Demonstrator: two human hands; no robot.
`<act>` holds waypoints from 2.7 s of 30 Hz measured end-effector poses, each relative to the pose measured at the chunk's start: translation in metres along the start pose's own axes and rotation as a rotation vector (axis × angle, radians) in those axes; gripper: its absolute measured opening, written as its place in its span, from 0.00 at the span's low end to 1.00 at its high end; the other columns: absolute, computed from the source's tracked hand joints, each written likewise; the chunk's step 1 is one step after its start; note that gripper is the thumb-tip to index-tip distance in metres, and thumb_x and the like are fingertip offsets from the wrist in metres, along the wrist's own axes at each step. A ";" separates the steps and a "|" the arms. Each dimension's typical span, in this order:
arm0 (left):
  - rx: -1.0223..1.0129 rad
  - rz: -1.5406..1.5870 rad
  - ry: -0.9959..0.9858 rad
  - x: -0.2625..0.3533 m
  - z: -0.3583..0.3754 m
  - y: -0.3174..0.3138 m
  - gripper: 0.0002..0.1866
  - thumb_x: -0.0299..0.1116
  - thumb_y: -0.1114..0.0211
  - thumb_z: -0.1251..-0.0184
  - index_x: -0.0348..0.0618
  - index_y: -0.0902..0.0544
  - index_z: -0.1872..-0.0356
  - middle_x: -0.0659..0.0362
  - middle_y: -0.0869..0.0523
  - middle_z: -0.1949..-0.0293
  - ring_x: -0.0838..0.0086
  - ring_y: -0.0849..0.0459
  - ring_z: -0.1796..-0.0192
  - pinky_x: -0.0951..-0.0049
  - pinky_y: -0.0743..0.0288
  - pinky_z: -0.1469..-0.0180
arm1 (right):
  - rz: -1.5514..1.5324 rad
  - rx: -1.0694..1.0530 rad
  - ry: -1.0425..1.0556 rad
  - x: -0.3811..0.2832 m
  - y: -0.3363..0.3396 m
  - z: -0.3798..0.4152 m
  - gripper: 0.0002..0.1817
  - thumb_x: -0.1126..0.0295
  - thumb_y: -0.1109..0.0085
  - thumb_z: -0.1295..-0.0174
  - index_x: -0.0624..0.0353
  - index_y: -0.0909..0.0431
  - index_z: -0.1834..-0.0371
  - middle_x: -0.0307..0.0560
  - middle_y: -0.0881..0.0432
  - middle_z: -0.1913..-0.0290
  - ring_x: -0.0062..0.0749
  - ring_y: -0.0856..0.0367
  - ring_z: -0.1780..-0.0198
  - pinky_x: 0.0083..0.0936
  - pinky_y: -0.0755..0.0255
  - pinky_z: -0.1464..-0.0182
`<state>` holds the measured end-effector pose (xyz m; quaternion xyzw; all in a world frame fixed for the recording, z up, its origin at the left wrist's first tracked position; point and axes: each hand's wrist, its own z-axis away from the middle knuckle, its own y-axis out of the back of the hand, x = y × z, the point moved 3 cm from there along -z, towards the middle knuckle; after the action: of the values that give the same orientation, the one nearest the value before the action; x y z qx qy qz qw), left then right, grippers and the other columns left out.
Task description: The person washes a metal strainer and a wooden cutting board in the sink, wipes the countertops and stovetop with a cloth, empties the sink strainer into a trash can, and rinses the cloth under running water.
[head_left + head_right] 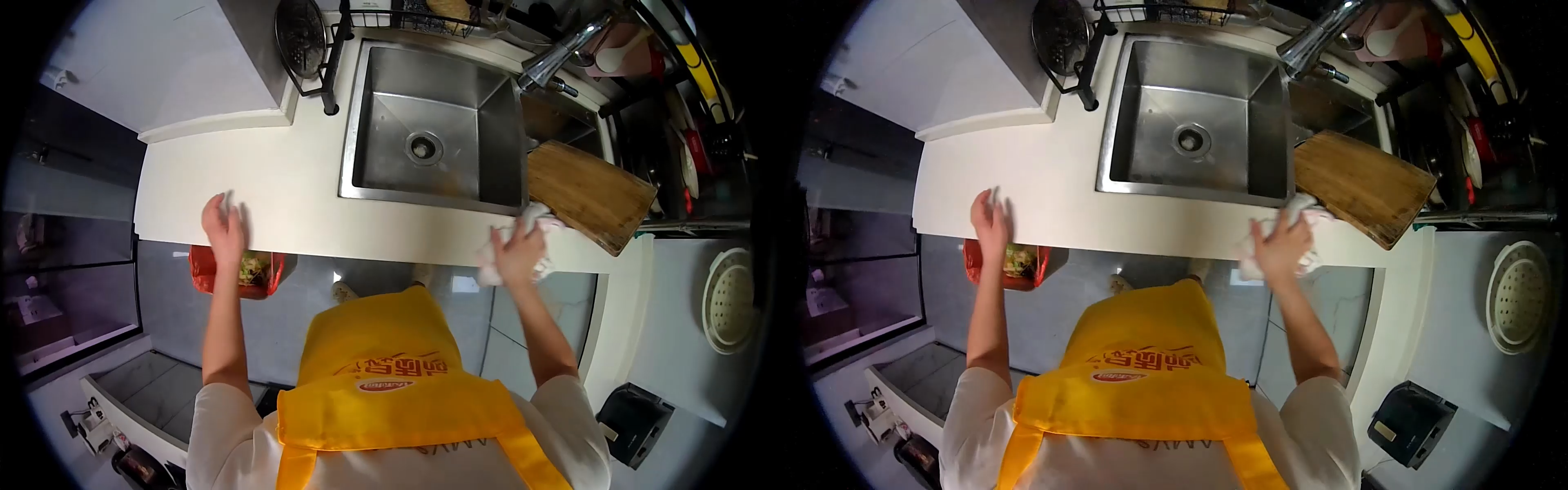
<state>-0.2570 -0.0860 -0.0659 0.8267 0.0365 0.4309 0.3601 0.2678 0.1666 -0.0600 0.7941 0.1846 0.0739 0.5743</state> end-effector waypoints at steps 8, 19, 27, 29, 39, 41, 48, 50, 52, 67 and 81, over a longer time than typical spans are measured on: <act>-0.003 -0.413 -0.042 0.020 0.000 -0.012 0.24 0.43 0.41 0.32 0.39 0.26 0.41 0.48 0.27 0.37 0.54 0.34 0.32 0.55 0.43 0.31 | -0.351 -0.375 0.470 -0.269 -0.001 0.008 0.42 0.45 0.38 0.47 0.62 0.32 0.33 0.63 0.35 0.37 0.55 0.37 0.35 0.60 0.46 0.37; 0.022 -0.400 -0.001 0.030 -0.007 -0.008 0.23 0.38 0.39 0.36 0.39 0.25 0.43 0.49 0.26 0.39 0.53 0.32 0.34 0.54 0.42 0.32 | -0.866 -0.059 0.451 -0.331 -0.110 -0.150 0.23 0.77 0.46 0.43 0.59 0.27 0.41 0.56 0.27 0.39 0.52 0.30 0.36 0.40 0.36 0.35; 0.046 -0.425 0.072 0.031 -0.018 -0.004 0.21 0.35 0.37 0.41 0.39 0.25 0.46 0.49 0.25 0.41 0.53 0.30 0.38 0.55 0.39 0.35 | -1.350 0.117 0.041 -0.341 -0.173 -0.281 0.21 0.66 0.46 0.33 0.62 0.32 0.40 0.53 0.22 0.49 0.36 0.24 0.50 0.31 0.32 0.44; 0.035 -0.405 0.075 0.030 -0.018 -0.004 0.22 0.35 0.37 0.42 0.39 0.24 0.47 0.49 0.25 0.41 0.52 0.30 0.38 0.55 0.40 0.35 | -1.516 0.048 -0.049 -0.354 -0.216 -0.342 0.23 0.65 0.44 0.33 0.67 0.34 0.39 0.54 0.24 0.45 0.43 0.26 0.45 0.32 0.34 0.40; -0.238 0.073 -0.268 0.103 -0.065 -0.059 0.29 0.29 0.32 0.42 0.40 0.29 0.37 0.46 0.26 0.38 0.51 0.26 0.36 0.58 0.28 0.36 | -0.637 -0.157 0.955 -0.341 -0.148 -0.288 0.39 0.68 0.39 0.46 0.54 0.38 0.27 0.54 0.39 0.27 0.50 0.45 0.25 0.54 0.53 0.27; -0.167 0.280 -0.126 0.132 -0.110 -0.102 0.35 0.31 0.32 0.39 0.36 0.37 0.31 0.41 0.30 0.35 0.48 0.29 0.34 0.60 0.33 0.33 | -0.648 -0.261 0.982 -0.340 -0.158 -0.315 0.40 0.68 0.39 0.47 0.53 0.39 0.27 0.53 0.39 0.27 0.50 0.46 0.25 0.56 0.54 0.27; 0.111 0.595 0.348 0.145 -0.211 -0.195 0.30 0.33 0.35 0.36 0.33 0.34 0.35 0.40 0.16 0.55 0.57 0.15 0.51 0.66 0.25 0.47 | -0.660 0.015 0.892 -0.359 -0.155 -0.304 0.32 0.65 0.47 0.40 0.57 0.35 0.29 0.65 0.34 0.33 0.64 0.36 0.33 0.54 0.46 0.31; 0.276 0.621 0.303 0.148 -0.220 -0.202 0.19 0.30 0.38 0.35 0.37 0.20 0.44 0.43 0.13 0.63 0.60 0.13 0.59 0.68 0.23 0.54 | -0.614 0.020 0.998 -0.361 -0.153 -0.321 0.27 0.64 0.46 0.38 0.63 0.29 0.36 0.64 0.29 0.37 0.61 0.32 0.37 0.51 0.40 0.35; 0.334 0.598 0.284 0.175 -0.217 -0.183 0.13 0.26 0.41 0.35 0.39 0.16 0.50 0.44 0.13 0.58 0.59 0.13 0.58 0.69 0.23 0.54 | -0.807 0.064 1.079 -0.390 -0.160 -0.364 0.25 0.62 0.46 0.39 0.65 0.27 0.41 0.65 0.25 0.45 0.62 0.29 0.40 0.47 0.35 0.40; 0.325 0.614 0.185 0.181 -0.195 -0.144 0.13 0.26 0.41 0.28 0.37 0.20 0.45 0.60 0.14 0.59 0.80 0.20 0.58 0.79 0.27 0.53 | -0.459 -0.200 0.710 -0.422 -0.197 -0.370 0.33 0.58 0.43 0.41 0.63 0.33 0.34 0.56 0.30 0.36 0.55 0.36 0.32 0.52 0.46 0.31; 0.360 0.622 0.197 0.157 -0.199 -0.189 0.15 0.30 0.41 0.27 0.34 0.21 0.44 0.50 0.14 0.51 0.71 0.18 0.51 0.73 0.27 0.46 | -0.319 0.006 0.776 -0.303 -0.247 -0.433 0.26 0.60 0.45 0.36 0.58 0.30 0.36 0.55 0.28 0.35 0.48 0.30 0.34 0.38 0.38 0.31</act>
<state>-0.2582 0.2239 -0.0037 0.8029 -0.1068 0.5838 0.0557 -0.2048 0.5022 -0.1207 0.6706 0.5080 0.2774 0.4640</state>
